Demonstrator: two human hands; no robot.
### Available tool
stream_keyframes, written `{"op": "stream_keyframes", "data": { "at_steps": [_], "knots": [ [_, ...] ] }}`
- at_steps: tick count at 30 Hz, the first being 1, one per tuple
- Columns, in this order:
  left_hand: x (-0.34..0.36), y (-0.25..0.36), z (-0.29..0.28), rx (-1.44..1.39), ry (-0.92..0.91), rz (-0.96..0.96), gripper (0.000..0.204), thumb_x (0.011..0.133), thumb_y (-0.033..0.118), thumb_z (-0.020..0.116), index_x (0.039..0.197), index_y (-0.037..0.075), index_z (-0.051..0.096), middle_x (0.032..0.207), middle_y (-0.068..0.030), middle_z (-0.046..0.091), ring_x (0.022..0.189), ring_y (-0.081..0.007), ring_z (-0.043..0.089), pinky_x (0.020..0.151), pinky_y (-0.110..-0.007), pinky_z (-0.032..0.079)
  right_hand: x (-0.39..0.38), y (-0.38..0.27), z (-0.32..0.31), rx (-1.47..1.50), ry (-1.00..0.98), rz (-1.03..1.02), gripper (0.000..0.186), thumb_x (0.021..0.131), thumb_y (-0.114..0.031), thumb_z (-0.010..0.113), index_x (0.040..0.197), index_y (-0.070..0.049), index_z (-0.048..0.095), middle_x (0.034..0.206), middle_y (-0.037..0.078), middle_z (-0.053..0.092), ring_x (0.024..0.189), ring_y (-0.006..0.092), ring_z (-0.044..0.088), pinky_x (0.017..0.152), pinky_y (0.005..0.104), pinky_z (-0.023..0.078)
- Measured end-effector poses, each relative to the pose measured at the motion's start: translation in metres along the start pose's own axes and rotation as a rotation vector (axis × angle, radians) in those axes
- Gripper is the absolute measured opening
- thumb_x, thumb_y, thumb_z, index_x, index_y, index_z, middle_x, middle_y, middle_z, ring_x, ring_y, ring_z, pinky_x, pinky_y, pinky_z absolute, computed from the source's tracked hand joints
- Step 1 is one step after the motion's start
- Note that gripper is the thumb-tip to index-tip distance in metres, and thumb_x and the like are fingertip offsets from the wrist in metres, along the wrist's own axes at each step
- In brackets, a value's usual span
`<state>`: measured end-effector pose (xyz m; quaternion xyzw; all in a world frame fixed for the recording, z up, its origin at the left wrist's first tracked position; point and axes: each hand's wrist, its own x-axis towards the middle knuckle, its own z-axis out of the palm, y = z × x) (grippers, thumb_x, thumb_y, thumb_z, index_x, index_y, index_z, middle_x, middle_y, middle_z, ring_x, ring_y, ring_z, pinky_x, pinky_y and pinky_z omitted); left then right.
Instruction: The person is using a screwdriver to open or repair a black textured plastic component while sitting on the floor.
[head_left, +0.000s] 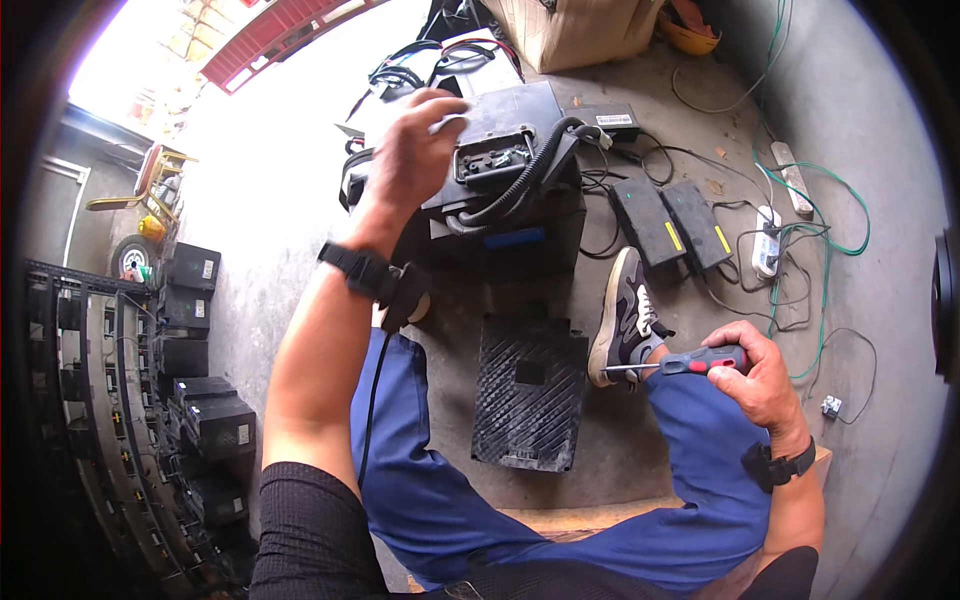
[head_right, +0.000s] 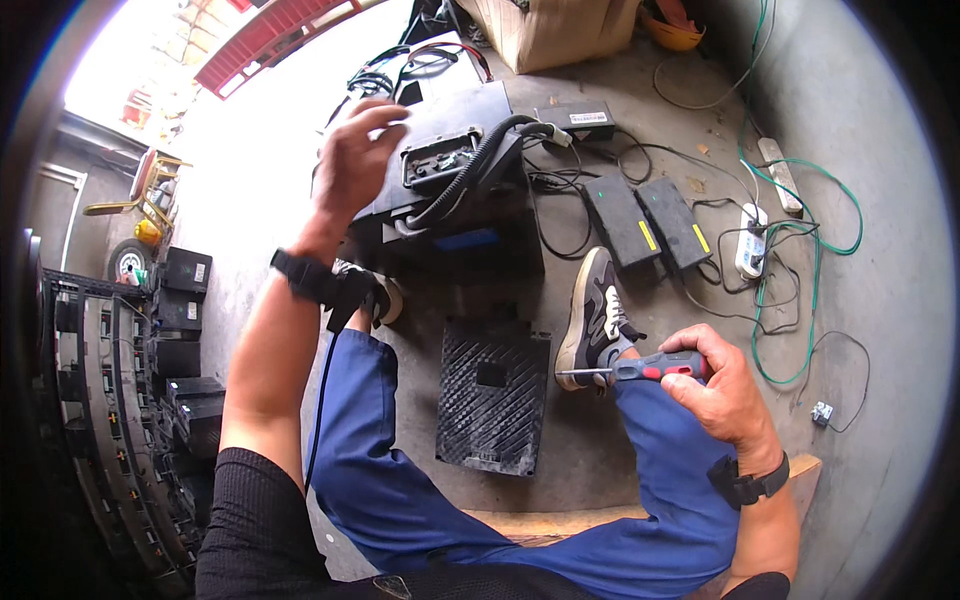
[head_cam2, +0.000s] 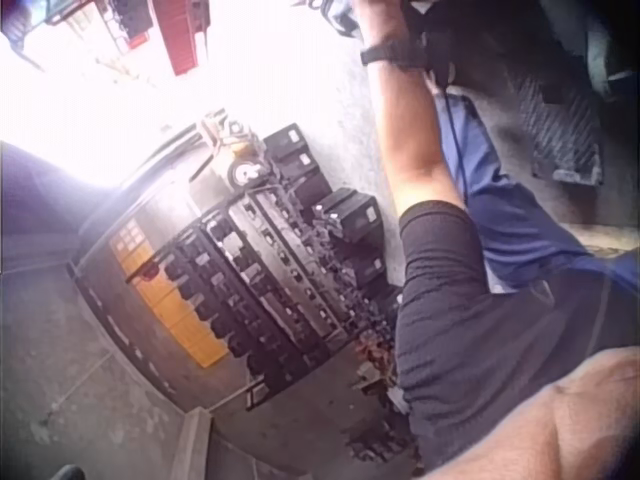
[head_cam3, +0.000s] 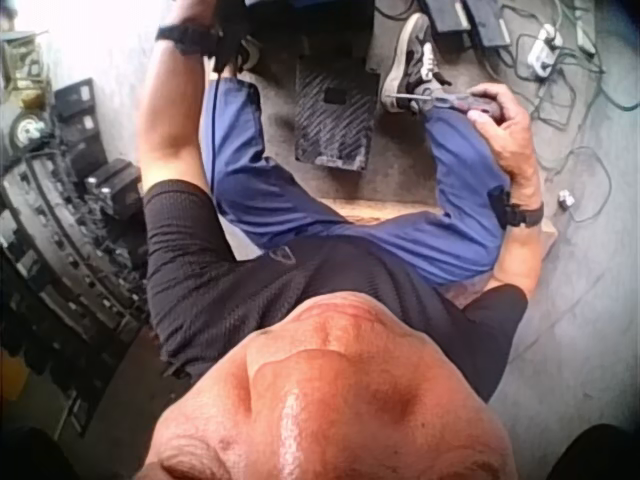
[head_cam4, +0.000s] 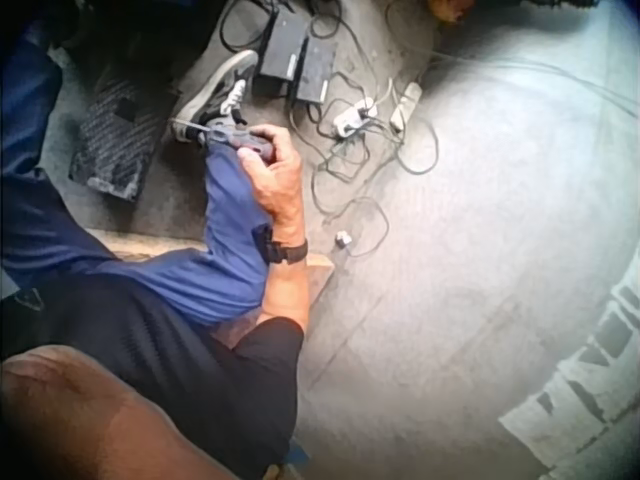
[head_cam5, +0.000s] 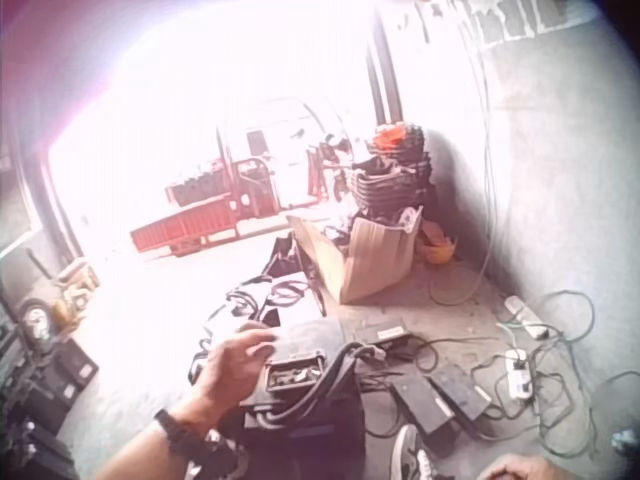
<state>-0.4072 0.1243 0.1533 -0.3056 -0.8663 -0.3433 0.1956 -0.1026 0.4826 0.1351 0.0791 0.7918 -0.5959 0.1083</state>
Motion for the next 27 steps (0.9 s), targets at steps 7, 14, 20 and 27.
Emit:
{"op": "stream_keyframes", "data": {
  "at_steps": [7,14,20,27],
  "knots": [
    [-0.167,0.042,-0.042,-0.229,0.047,-0.578,0.013,0.095,0.006,0.072,0.107,0.002,0.076,0.091,-0.0041,0.072,0.080,-0.0066,0.063,0.072,-0.024,0.052,0.006,0.016,-0.006,-0.194,-0.026,-0.078,0.029,0.089,-0.008,0.071,0.117,-0.003,0.065,0.084,-0.004,0.059,0.074,0.0047,0.050,0.067,0.0237,0.044],
    [-0.377,0.135,0.016,-0.683,0.011,-1.187,0.030,0.090,0.008,0.080,0.114,-0.004,0.066,0.095,-0.0028,0.067,0.084,-0.0097,0.062,0.078,-0.025,0.053,0.006,-0.010,0.016,-0.432,-0.150,-0.084,0.028,0.094,-0.010,0.068,0.121,-0.001,0.063,0.098,0.006,0.074,0.084,0.0089,0.064,0.078,0.0268,0.053],
    [-0.440,0.160,0.045,-0.316,0.096,-1.568,0.038,0.089,0.021,0.084,0.109,-0.003,0.063,0.095,-0.0080,0.066,0.082,-0.0134,0.063,0.072,-0.027,0.055,0.033,-0.038,0.048,-0.537,-0.011,-0.263,0.026,0.094,-0.016,0.069,0.115,-0.002,0.066,0.093,0.011,0.070,0.082,0.0173,0.066,0.076,0.0330,0.054],
    [-0.438,0.157,0.048,-0.567,0.344,-1.775,0.046,0.092,0.020,0.080,0.119,-0.005,0.053,0.099,-0.0112,0.061,0.080,-0.0191,0.066,0.056,-0.032,0.062,0.107,-0.025,0.089,-0.810,-0.176,-0.012,0.026,0.082,-0.021,0.062,0.097,-0.003,0.075,0.091,0.023,0.074,0.089,0.0399,0.073,0.080,0.0447,0.058]
  ]
}}
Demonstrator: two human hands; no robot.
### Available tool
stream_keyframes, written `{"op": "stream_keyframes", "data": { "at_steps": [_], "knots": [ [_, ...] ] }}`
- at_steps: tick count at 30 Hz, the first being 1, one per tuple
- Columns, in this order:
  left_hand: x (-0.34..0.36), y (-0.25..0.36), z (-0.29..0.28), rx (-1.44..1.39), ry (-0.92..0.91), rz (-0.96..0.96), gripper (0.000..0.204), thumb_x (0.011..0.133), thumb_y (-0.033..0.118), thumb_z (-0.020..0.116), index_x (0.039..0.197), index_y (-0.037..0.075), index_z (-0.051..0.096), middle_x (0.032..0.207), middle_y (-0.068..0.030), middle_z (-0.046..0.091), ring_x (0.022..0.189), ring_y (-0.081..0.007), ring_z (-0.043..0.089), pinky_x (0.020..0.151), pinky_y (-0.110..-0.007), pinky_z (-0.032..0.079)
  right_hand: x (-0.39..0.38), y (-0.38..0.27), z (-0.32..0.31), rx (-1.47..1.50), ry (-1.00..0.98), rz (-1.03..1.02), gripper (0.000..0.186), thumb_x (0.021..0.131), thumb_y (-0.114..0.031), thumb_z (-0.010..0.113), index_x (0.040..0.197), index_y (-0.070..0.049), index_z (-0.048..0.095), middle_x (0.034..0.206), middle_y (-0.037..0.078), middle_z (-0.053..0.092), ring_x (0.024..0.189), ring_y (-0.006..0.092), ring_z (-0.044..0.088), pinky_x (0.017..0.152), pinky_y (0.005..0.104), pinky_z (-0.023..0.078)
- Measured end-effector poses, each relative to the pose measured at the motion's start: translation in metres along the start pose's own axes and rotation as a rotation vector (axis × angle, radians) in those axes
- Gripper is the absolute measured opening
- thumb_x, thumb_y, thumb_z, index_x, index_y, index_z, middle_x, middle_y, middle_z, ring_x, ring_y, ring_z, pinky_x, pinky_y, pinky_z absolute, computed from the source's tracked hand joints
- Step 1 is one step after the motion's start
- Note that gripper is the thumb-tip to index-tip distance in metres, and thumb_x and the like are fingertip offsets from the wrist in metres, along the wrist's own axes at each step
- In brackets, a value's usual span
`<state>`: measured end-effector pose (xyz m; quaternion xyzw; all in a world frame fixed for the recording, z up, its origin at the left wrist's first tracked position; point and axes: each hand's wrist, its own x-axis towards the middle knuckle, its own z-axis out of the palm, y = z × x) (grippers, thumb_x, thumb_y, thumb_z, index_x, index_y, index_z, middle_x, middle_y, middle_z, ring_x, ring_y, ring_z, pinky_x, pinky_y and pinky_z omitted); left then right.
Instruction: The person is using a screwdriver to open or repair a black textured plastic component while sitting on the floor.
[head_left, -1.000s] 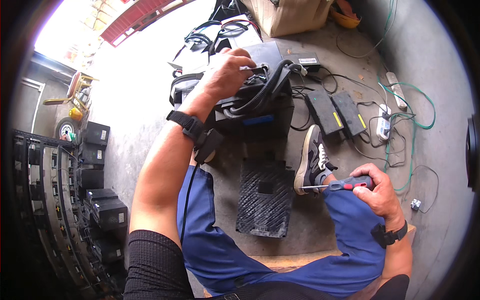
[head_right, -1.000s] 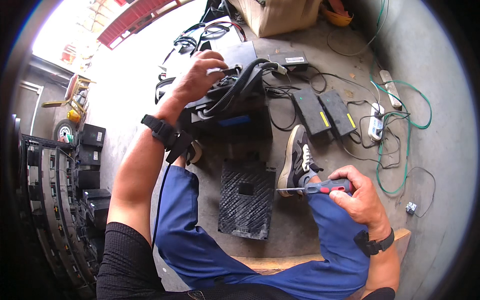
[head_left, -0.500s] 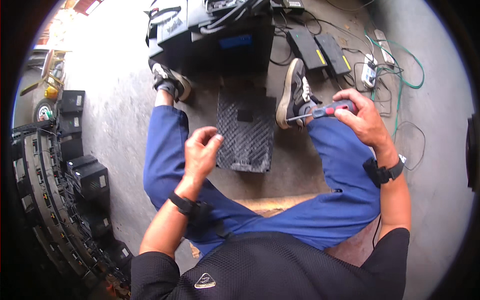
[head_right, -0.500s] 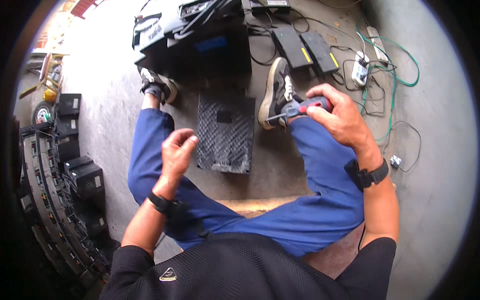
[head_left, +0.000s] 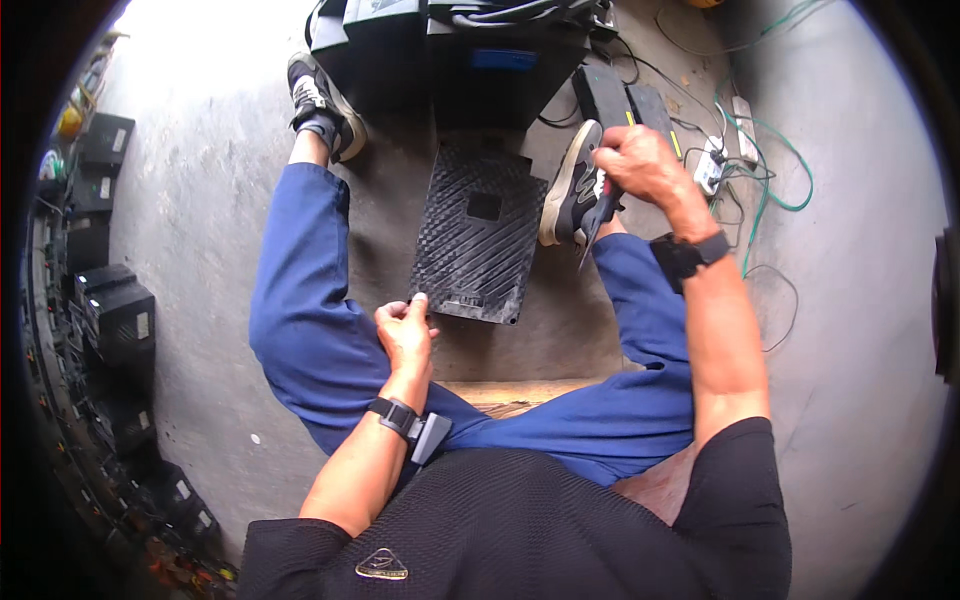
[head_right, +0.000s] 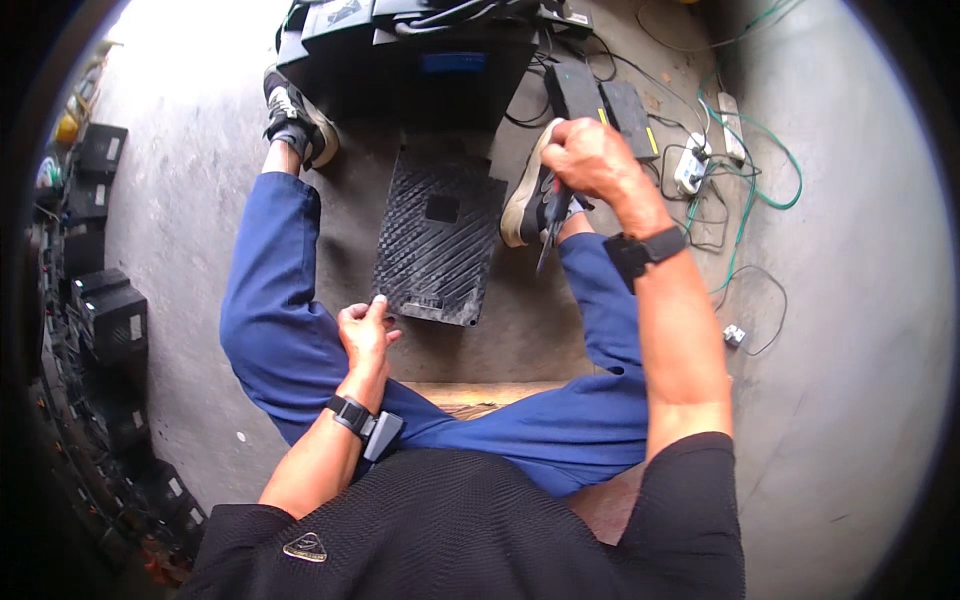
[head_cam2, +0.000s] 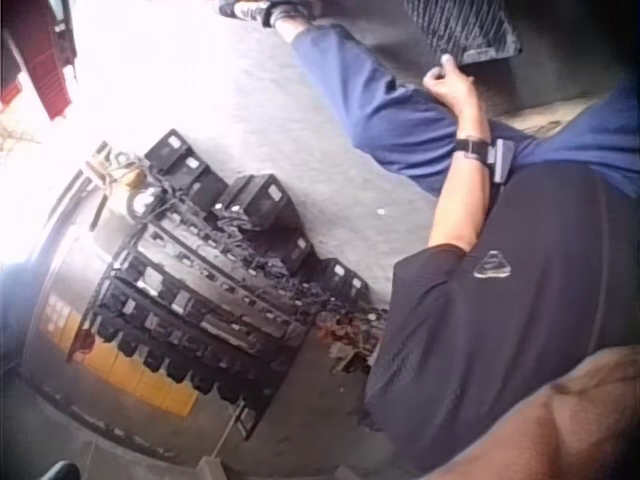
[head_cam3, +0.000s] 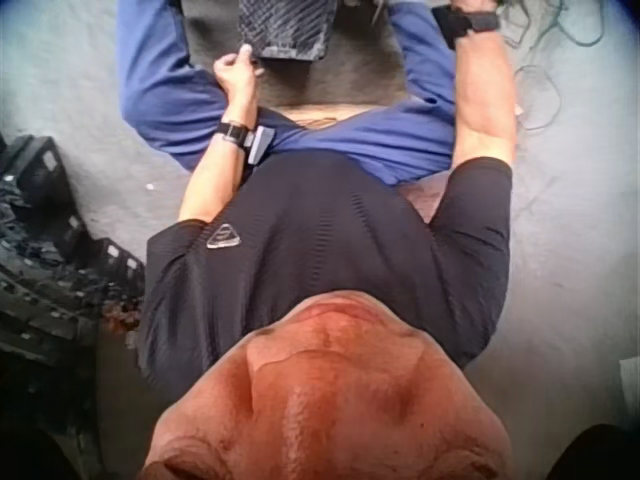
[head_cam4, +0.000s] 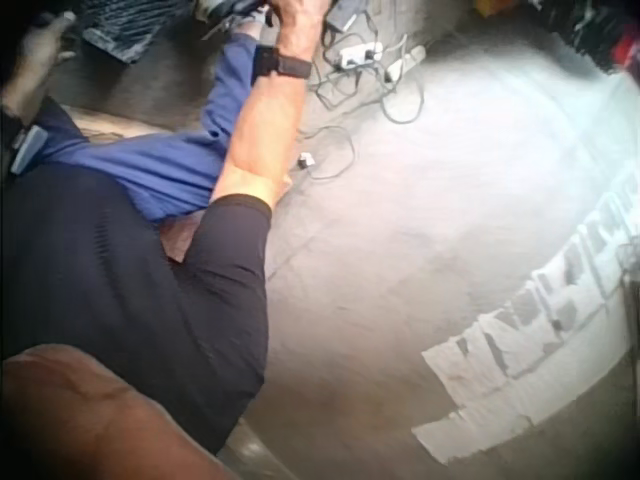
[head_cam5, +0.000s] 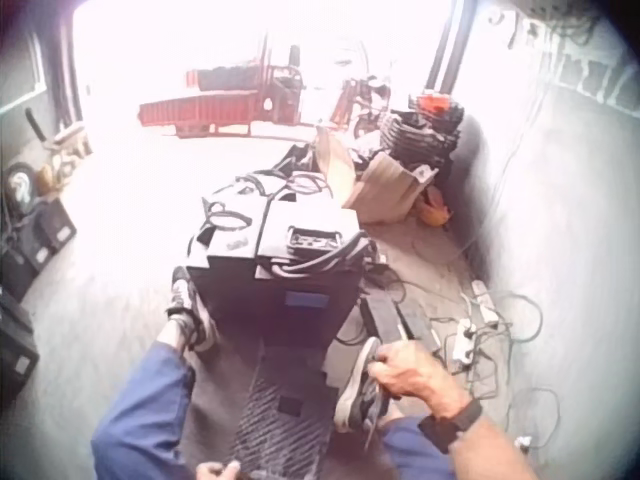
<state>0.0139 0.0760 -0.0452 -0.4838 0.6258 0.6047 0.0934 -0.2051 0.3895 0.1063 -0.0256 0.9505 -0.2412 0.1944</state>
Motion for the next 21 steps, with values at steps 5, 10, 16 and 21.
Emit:
{"op": "stream_keyframes", "data": {
  "at_steps": [5,10,16,21],
  "knots": [
    [0.012,-0.013,0.005,-0.048,-0.023,-0.106,0.067,0.093,0.021,0.079,0.143,-0.008,0.046,0.133,-0.0252,0.061,0.112,-0.0286,0.066,0.092,-0.036,0.056,0.032,0.037,0.094,0.051,-0.191,0.047,0.058,0.080,-0.019,0.062,0.135,0.002,0.065,0.125,0.029,0.070,0.121,0.0398,0.067,0.104,0.0406,0.053],
    [-0.004,0.012,0.013,-0.034,-0.098,-0.050,0.076,0.090,0.021,0.080,0.151,-0.009,0.045,0.143,-0.0259,0.059,0.133,-0.0289,0.057,0.113,-0.036,0.042,0.016,0.030,0.124,0.146,-0.149,0.147,0.062,0.081,-0.021,0.062,0.137,0.006,0.060,0.122,0.030,0.071,0.118,0.0394,0.068,0.103,0.0402,0.052],
    [0.000,0.010,0.019,-0.265,-0.014,0.048,0.070,0.087,0.010,0.080,0.148,-0.007,0.050,0.128,-0.0173,0.067,0.112,-0.0212,0.065,0.101,-0.032,0.050,-0.008,0.035,0.126,0.134,-0.208,0.198,0.060,0.081,-0.024,0.064,0.133,0.006,0.061,0.109,0.024,0.074,0.102,0.0368,0.072,0.090,0.0401,0.055],
    [0.010,0.005,0.016,-0.304,0.045,0.131,0.064,0.088,0.006,0.079,0.146,-0.007,0.054,0.122,-0.0136,0.068,0.105,-0.0174,0.064,0.095,-0.029,0.051,-0.036,0.029,0.132,0.209,-0.203,0.224,0.064,0.082,-0.019,0.068,0.140,0.007,0.056,0.090,0.005,0.063,0.080,0.0162,0.061,0.072,0.0321,0.053]
  ]
}}
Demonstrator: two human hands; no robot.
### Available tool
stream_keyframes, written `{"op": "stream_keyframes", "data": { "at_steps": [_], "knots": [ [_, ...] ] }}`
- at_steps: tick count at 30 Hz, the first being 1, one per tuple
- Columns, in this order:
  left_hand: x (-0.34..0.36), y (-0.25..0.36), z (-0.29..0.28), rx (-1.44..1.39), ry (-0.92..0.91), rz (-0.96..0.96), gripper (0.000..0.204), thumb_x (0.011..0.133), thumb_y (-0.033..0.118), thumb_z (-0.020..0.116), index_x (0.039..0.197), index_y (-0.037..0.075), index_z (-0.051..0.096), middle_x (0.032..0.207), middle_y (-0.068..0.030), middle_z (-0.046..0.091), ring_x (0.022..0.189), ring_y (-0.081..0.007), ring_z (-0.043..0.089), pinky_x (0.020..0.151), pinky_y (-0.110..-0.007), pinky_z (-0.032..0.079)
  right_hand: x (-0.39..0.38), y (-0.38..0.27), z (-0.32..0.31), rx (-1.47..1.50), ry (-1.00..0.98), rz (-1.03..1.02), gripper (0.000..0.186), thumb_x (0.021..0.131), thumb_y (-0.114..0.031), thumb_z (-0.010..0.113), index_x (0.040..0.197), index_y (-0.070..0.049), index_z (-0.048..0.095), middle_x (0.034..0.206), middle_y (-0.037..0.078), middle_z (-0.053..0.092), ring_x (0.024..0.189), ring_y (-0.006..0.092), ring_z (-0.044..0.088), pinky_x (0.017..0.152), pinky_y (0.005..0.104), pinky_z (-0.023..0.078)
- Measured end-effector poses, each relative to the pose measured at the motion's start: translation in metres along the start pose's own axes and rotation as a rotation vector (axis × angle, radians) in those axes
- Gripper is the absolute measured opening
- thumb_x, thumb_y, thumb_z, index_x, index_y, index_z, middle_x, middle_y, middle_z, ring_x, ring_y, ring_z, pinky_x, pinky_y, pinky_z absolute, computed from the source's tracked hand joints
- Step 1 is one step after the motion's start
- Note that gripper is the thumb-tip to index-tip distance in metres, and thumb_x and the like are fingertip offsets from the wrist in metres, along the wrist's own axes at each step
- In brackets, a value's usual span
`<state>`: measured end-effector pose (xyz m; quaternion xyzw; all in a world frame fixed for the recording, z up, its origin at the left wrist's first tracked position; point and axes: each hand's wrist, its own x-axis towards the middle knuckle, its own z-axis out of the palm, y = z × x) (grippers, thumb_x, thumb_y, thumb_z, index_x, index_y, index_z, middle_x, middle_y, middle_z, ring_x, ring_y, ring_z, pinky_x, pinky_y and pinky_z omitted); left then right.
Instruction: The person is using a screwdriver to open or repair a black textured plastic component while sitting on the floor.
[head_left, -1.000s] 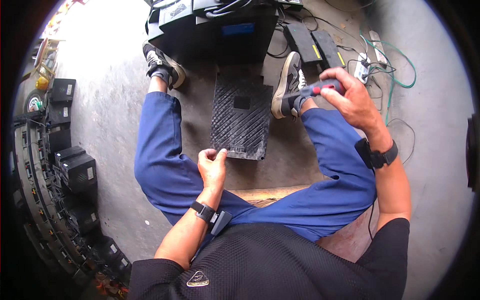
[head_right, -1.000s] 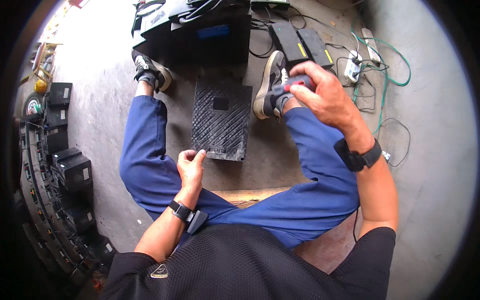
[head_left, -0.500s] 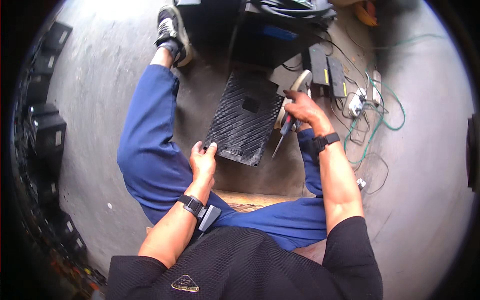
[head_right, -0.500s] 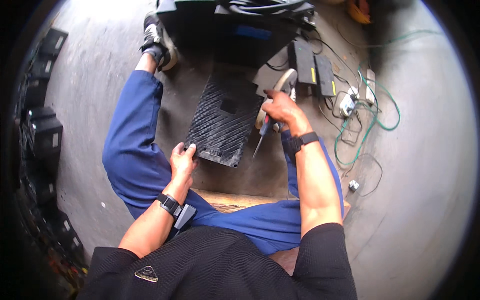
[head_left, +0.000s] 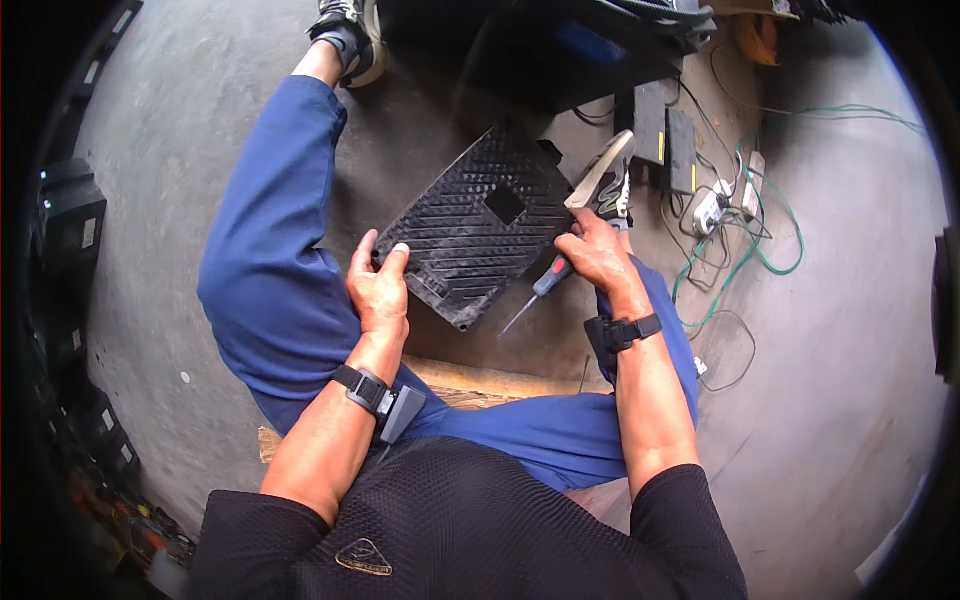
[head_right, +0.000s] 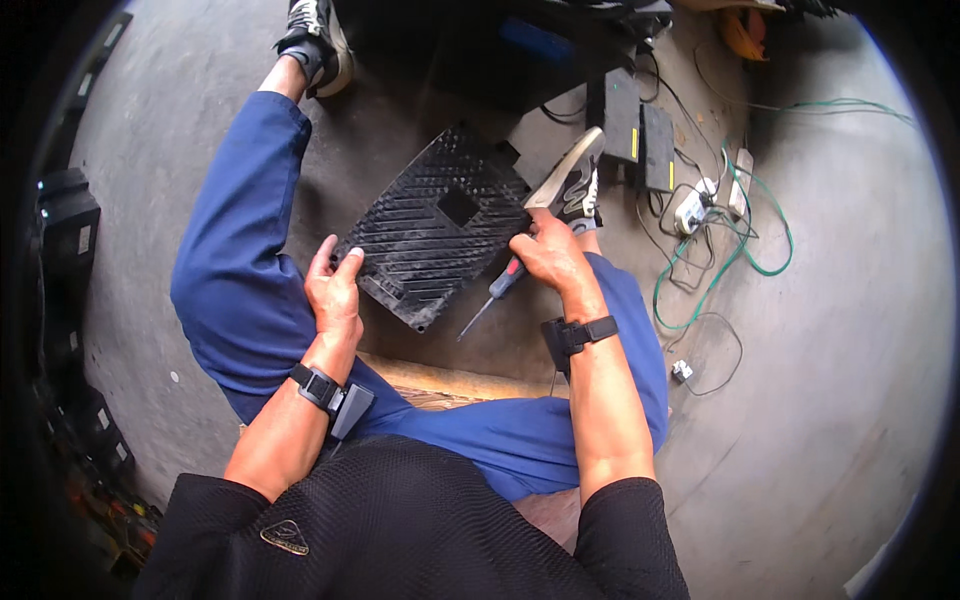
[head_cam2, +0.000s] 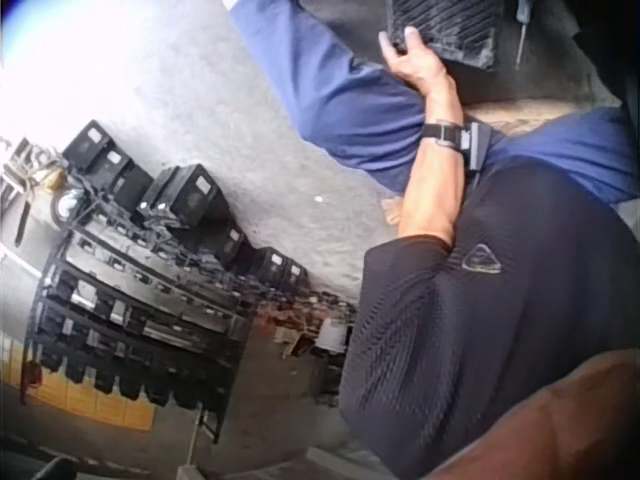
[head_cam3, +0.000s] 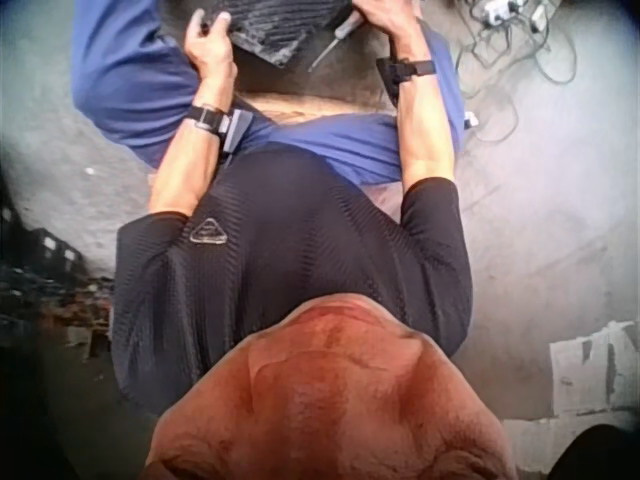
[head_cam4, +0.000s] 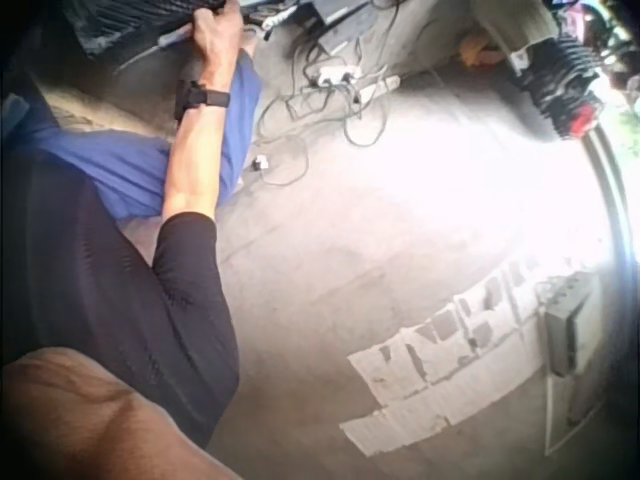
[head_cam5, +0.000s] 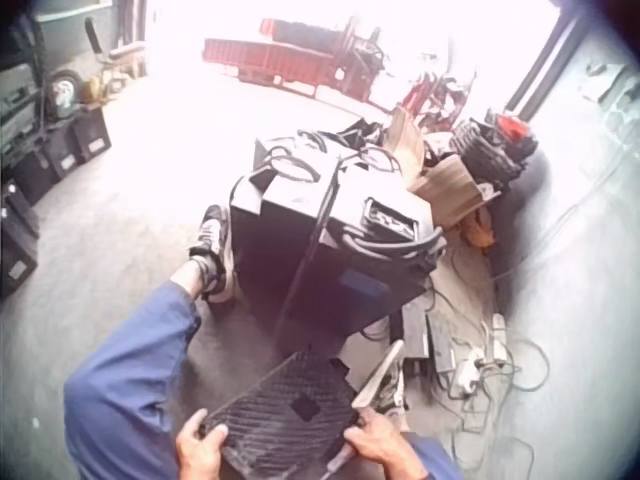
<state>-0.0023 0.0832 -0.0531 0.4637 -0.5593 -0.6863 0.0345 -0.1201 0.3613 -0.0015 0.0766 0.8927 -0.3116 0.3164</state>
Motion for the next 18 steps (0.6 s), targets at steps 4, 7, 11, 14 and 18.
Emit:
{"op": "stream_keyframes", "data": {
  "at_steps": [4,7,11,14,18],
  "knots": [
    [0.014,0.005,-0.005,-0.034,-0.024,0.109,0.062,0.089,0.002,0.076,0.146,-0.009,0.052,0.121,-0.0131,0.068,0.105,-0.0159,0.063,0.094,-0.029,0.051,-0.016,0.002,0.015,0.046,-0.068,0.020,0.059,0.083,-0.022,0.069,0.129,0.011,0.058,0.089,0.007,0.063,0.080,0.0166,0.061,0.071,0.0331,0.054],
    [0.025,0.013,0.000,0.039,-0.009,0.299,0.065,0.087,0.001,0.076,0.146,-0.010,0.050,0.130,-0.0186,0.067,0.115,-0.0212,0.063,0.102,-0.032,0.049,-0.046,0.012,0.035,0.008,-0.095,-0.018,0.045,0.079,-0.024,0.066,0.106,0.011,0.061,0.089,0.023,0.072,0.086,0.0332,0.073,0.077,0.0402,0.056],
    [0.030,0.030,0.003,0.349,-0.011,0.432,0.071,0.084,0.004,0.078,0.147,-0.010,0.049,0.141,-0.0275,0.060,0.128,-0.0296,0.060,0.112,-0.037,0.044,-0.081,0.030,0.063,0.294,-0.317,0.003,0.037,0.086,-0.020,0.066,0.109,0.008,0.065,0.088,0.018,0.074,0.080,0.0240,0.073,0.074,0.0379,0.057],
    [0.044,0.015,-0.008,0.325,-0.021,0.469,0.080,0.087,0.009,0.079,0.153,-0.009,0.038,0.147,-0.0273,0.056,0.133,-0.0279,0.058,0.113,-0.036,0.043,-0.080,0.025,0.037,0.320,-0.268,-0.117,0.030,0.090,-0.017,0.066,0.109,0.006,0.069,0.088,0.015,0.075,0.079,0.0202,0.073,0.073,0.0355,0.057],
    [0.033,0.016,-0.012,0.411,-0.056,0.259,0.078,0.086,0.016,0.082,0.149,-0.009,0.044,0.138,-0.0273,0.063,0.126,-0.0306,0.063,0.108,-0.037,0.048,-0.108,-0.012,-0.049,0.321,0.057,-0.177,0.022,0.093,-0.014,0.073,0.106,0.004,0.072,0.088,0.012,0.074,0.080,0.0175,0.072,0.073,0.0317,0.056]
  ]
}}
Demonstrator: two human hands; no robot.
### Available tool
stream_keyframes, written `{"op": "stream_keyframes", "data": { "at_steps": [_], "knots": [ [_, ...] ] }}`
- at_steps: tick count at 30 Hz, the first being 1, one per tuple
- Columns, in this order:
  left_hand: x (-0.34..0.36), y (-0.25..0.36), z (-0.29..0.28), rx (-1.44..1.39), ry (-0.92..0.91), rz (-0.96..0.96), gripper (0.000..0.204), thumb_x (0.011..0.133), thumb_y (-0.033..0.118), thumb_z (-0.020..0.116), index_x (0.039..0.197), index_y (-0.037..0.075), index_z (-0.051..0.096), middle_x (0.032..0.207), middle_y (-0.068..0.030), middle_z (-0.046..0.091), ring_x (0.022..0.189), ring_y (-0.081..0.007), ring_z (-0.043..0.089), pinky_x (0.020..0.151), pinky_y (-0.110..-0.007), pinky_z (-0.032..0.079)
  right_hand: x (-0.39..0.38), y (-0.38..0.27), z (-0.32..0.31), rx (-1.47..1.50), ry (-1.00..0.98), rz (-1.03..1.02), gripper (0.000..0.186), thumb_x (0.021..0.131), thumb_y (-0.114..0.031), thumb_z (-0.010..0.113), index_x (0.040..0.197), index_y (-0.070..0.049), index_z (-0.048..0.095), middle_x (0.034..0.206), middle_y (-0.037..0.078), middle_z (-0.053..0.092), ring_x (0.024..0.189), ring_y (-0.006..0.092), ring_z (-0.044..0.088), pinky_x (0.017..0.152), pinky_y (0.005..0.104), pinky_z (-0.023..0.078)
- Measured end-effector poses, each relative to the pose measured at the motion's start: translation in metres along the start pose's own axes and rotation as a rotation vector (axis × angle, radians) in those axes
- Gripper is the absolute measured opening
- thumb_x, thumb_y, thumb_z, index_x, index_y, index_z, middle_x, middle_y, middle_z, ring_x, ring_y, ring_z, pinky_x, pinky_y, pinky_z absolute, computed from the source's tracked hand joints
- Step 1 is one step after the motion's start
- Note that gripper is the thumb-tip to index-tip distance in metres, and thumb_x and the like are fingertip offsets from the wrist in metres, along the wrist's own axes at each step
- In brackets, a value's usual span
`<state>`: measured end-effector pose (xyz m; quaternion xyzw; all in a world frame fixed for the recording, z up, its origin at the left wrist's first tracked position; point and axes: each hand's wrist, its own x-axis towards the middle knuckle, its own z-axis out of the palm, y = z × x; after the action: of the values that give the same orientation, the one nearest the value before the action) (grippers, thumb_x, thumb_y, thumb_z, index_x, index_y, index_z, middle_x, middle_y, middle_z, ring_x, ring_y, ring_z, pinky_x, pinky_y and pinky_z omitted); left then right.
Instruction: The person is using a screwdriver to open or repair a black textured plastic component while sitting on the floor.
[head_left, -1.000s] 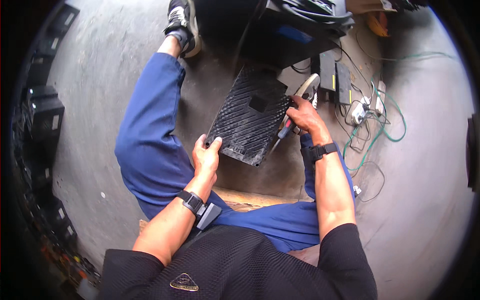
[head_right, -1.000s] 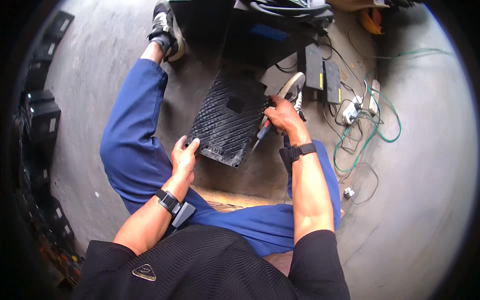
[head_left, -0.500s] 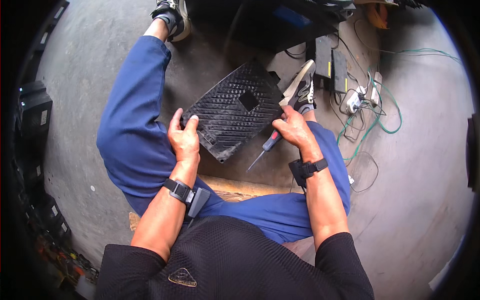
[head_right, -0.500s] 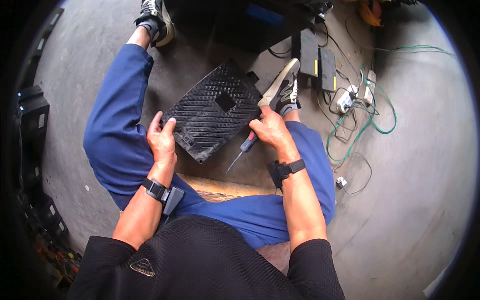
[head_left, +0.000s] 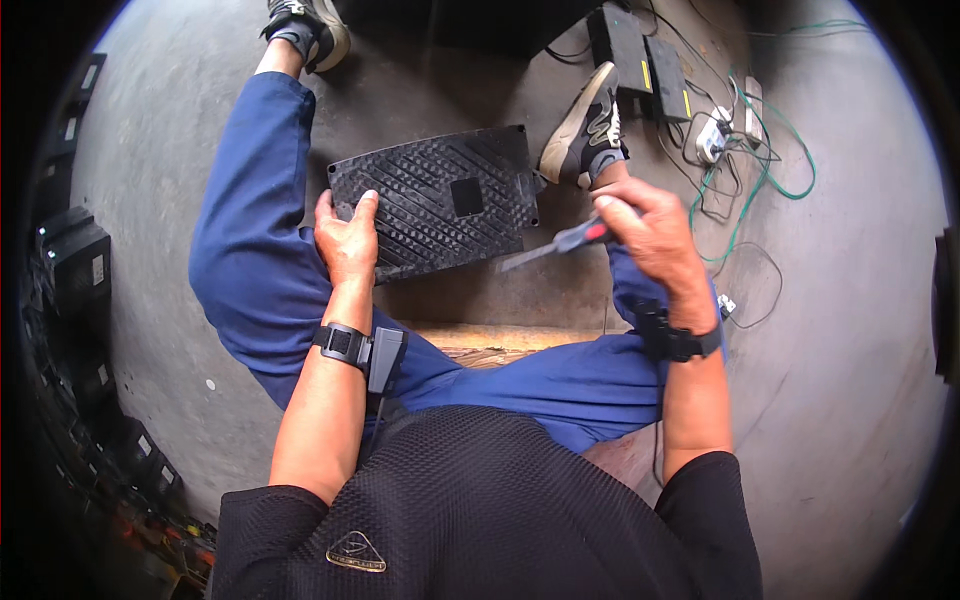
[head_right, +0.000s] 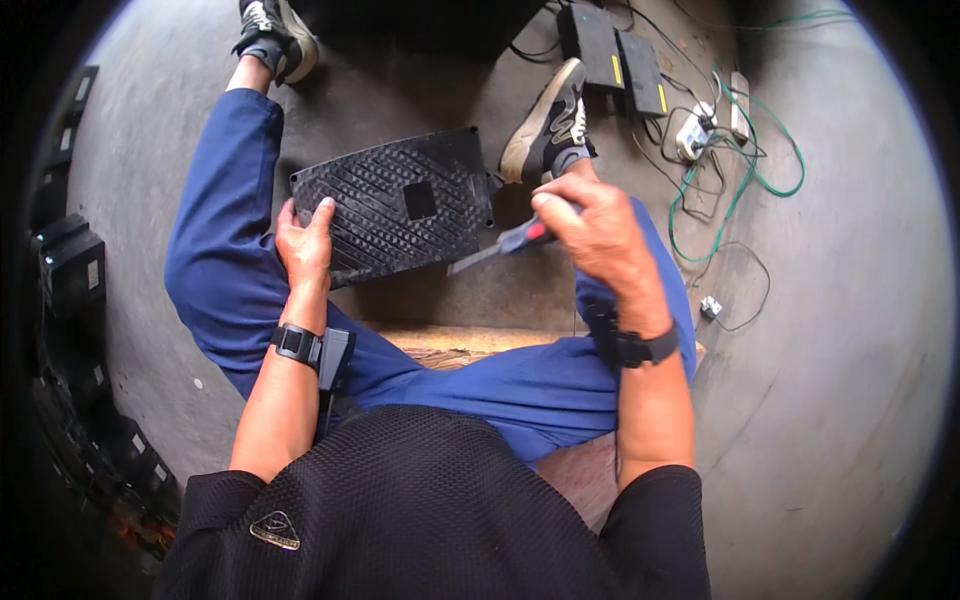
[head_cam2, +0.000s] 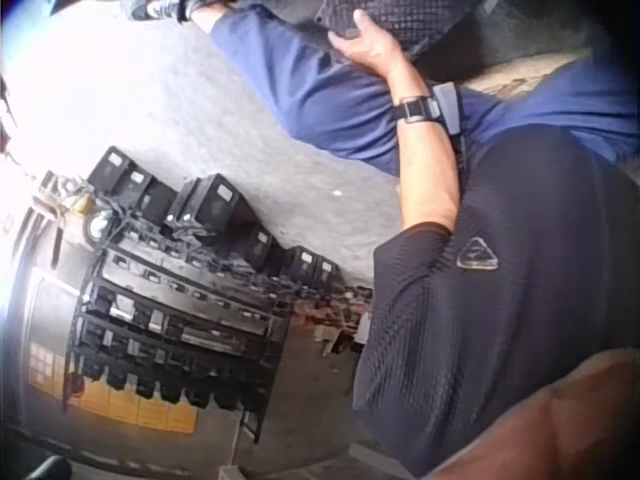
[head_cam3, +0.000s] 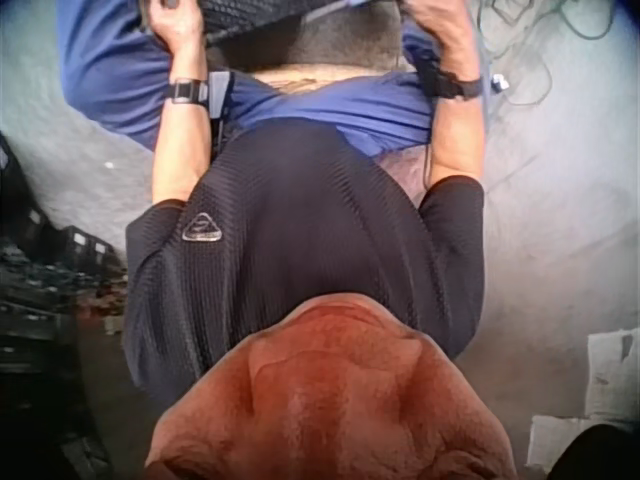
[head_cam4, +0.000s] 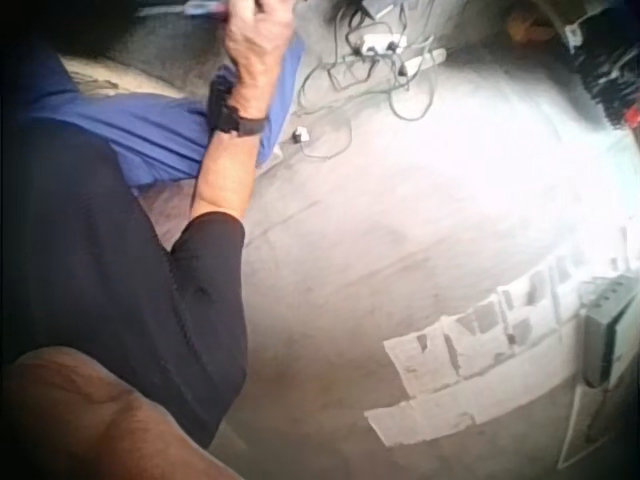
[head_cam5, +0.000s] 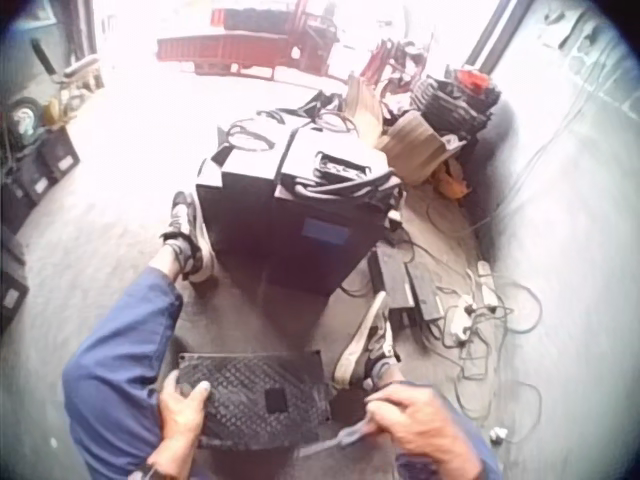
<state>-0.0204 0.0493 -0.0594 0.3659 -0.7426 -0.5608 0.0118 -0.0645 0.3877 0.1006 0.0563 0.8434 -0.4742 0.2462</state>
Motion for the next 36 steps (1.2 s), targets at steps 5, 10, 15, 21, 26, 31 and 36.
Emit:
{"op": "stream_keyframes", "data": {
  "at_steps": [5,10,15,21,26,31,36],
  "knots": [
    [-0.003,-0.001,0.004,0.257,0.116,-0.009,0.079,0.084,0.026,0.086,0.145,-0.008,0.049,0.127,-0.0273,0.069,0.118,-0.0363,0.068,0.104,-0.041,0.050,-0.036,-0.014,-0.016,-0.337,0.139,-0.253,0.025,0.086,-0.013,0.083,0.102,0.003,0.072,0.092,0.013,0.072,0.083,0.0212,0.070,0.076,0.0326,0.054],
    [-0.001,-0.011,0.008,0.145,0.069,0.051,0.084,0.082,0.031,0.088,0.145,-0.009,0.049,0.130,-0.0288,0.067,0.120,-0.0397,0.067,0.106,-0.043,0.049,-0.053,-0.004,-0.009,-0.355,0.334,-0.306,0.024,0.083,-0.007,0.084,0.100,0.003,0.070,0.092,0.013,0.070,0.083,0.0240,0.068,0.075,0.0333,0.053],
    [0.000,-0.014,0.006,0.211,0.116,0.067,0.084,0.082,0.030,0.088,0.145,-0.009,0.048,0.131,-0.0297,0.066,0.122,-0.0401,0.066,0.106,-0.043,0.049,-0.043,-0.007,-0.004,-0.364,0.282,-0.290,0.023,0.083,-0.008,0.083,0.100,0.002,0.070,0.094,0.014,0.070,0.083,0.0245,0.068,0.074,0.0341,0.053],
    [-0.003,-0.008,0.009,0.219,0.106,0.040,0.086,0.081,0.031,0.088,0.146,-0.009,0.048,0.132,-0.0308,0.065,0.125,-0.0414,0.064,0.109,-0.044,0.047,-0.035,-0.009,0.000,-0.424,0.238,-0.314,0.025,0.083,-0.011,0.084,0.098,0.001,0.070,0.092,0.014,0.069,0.080,0.0283,0.067,0.073,0.0352,0.053],
    [-0.001,-0.014,0.005,0.229,0.103,0.043,0.087,0.081,0.032,0.088,0.146,-0.008,0.047,0.132,-0.0315,0.065,0.125,-0.0428,0.063,0.110,-0.045,0.046,-0.029,-0.007,0.027,-0.641,0.114,-0.495,0.031,0.078,-0.014,0.085,0.100,-0.004,0.067,0.090,0.012,0.064,0.085,0.0339,0.066,0.072,0.0425,0.055],
    [-0.008,0.001,0.009,0.277,0.121,0.051,0.087,0.082,0.032,0.087,0.147,-0.008,0.047,0.132,-0.0314,0.065,0.125,-0.0431,0.063,0.109,-0.045,0.046,-0.026,-0.007,0.058,-0.820,0.030,-0.508,0.032,0.080,-0.015,0.083,0.103,-0.006,0.063,0.095,0.011,0.060,0.088,0.0318,0.065,0.074,0.0421,0.056],
    [-0.005,-0.008,0.007,0.205,0.082,0.032,0.087,0.082,0.032,0.087,0.147,-0.008,0.046,0.132,-0.0309,0.065,0.125,-0.0430,0.063,0.109,-0.045,0.047,-0.015,-0.003,0.060,-0.793,0.082,-0.482,0.029,0.082,-0.013,0.082,0.103,-0.006,0.063,0.093,0.012,0.060,0.083,0.0342,0.066,0.072,0.0440,0.055]
  ]
}}
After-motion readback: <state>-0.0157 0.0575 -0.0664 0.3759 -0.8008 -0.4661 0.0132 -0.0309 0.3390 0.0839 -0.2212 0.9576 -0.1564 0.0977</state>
